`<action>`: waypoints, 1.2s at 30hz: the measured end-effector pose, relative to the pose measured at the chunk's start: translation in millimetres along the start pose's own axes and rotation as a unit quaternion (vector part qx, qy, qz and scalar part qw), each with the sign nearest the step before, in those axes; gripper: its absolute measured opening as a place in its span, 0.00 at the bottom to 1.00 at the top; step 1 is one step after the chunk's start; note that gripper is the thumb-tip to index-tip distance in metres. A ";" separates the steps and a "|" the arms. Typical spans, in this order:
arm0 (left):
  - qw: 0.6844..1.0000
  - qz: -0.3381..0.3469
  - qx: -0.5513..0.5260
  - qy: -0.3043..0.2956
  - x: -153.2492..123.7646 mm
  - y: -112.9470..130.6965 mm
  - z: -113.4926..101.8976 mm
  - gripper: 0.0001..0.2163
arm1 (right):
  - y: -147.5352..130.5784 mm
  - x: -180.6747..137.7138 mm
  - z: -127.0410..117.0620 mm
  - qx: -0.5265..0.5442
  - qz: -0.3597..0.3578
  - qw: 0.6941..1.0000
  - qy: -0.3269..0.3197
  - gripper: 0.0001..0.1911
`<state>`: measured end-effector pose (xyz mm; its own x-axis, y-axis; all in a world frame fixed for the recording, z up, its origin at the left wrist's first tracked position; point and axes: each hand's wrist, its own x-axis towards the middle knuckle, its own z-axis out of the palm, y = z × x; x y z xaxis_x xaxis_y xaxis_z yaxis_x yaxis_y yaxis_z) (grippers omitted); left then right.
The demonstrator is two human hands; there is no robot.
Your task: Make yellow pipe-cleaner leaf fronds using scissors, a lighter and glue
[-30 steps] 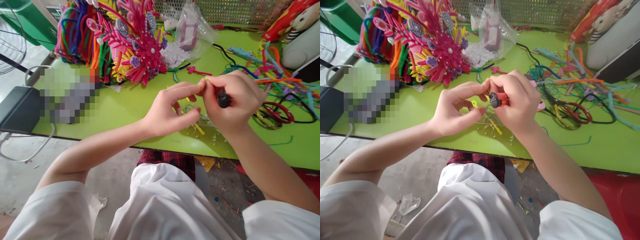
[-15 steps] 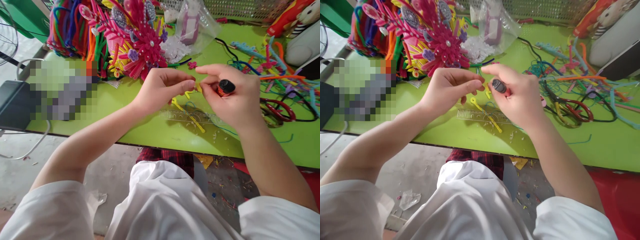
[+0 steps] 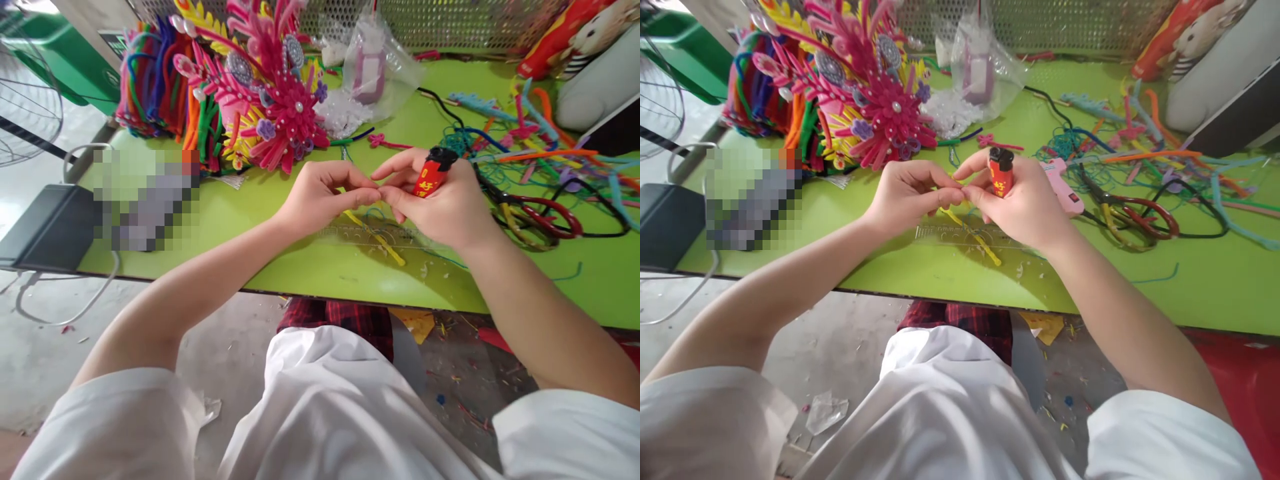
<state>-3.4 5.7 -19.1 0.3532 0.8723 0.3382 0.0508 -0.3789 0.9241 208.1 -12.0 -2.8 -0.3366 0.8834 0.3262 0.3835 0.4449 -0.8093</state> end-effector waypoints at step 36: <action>0.950 -0.275 -0.150 0.016 10.5 -5.6 -10.8 0.19 | 55.5 -6.1 -101.8 -0.124 0.263 0.956 0.029 0.14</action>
<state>-10.1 20.2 -18.8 0.3221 0.9232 -0.2096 -0.0503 0.2378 0.9700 318.9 22.3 0.1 0.0044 0.9980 -0.0631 0.6807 -0.0492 -0.7309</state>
